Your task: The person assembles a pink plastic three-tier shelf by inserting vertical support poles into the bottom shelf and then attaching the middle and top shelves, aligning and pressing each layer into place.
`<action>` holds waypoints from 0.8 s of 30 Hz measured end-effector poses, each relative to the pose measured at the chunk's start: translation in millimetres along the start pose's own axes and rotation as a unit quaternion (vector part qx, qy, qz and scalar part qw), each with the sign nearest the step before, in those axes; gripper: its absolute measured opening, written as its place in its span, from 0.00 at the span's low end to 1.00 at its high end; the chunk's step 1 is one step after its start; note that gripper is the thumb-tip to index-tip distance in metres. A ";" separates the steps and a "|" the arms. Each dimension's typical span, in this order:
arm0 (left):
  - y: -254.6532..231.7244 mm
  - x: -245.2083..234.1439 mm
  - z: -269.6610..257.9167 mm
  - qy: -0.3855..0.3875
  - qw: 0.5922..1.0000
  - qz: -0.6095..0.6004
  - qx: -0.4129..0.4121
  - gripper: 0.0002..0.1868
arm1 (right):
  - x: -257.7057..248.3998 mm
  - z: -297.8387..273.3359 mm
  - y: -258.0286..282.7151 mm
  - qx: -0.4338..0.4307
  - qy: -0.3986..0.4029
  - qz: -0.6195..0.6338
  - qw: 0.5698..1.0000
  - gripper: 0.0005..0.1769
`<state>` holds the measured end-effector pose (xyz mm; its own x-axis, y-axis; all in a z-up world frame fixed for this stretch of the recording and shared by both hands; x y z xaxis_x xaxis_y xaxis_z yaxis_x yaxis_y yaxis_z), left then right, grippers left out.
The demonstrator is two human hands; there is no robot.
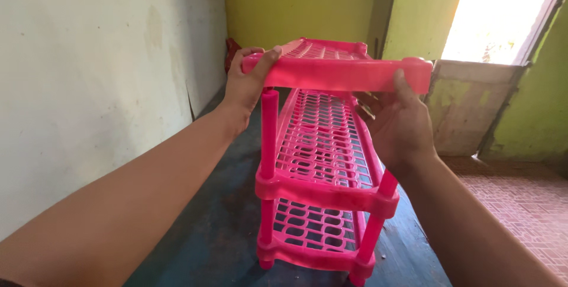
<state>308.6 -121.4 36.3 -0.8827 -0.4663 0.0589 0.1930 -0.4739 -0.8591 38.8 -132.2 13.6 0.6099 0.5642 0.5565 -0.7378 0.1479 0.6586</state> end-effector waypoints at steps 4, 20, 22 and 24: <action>-1.4 9.0 0.2 -0.006 1.000 -0.007 -0.002 0.37 | -2.2 -0.4 2.2 -0.012 -0.009 0.029 0.999 0.26; 10.2 17.7 4.3 -0.033 0.996 -0.032 0.072 0.33 | 23.7 35.4 -116.0 0.183 0.146 -0.413 0.880 0.42; 10.0 20.7 2.3 -0.042 0.997 -0.046 0.051 0.33 | 39.9 44.6 -133.9 0.143 0.205 -0.366 0.896 0.37; 8.8 26.7 -1.5 -0.043 0.997 -0.060 0.026 0.33 | 43.7 49.8 -142.2 0.125 0.228 -0.339 0.904 0.34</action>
<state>286.1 -136.9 29.6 -0.8614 -0.4652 0.2040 0.1132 -0.5674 -0.8156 184.8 -169.0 -30.5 0.6735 0.6965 -0.2476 -0.1157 0.4301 0.8953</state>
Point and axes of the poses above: each hand's wrist, its own z-axis towards the middle knuckle, its own x-axis out of the palm, y = z × x, the point moved 5 cm from there along z, towards the middle knuckle, and after that the axes turned 7 degrees about z, right-handed, at the moved point
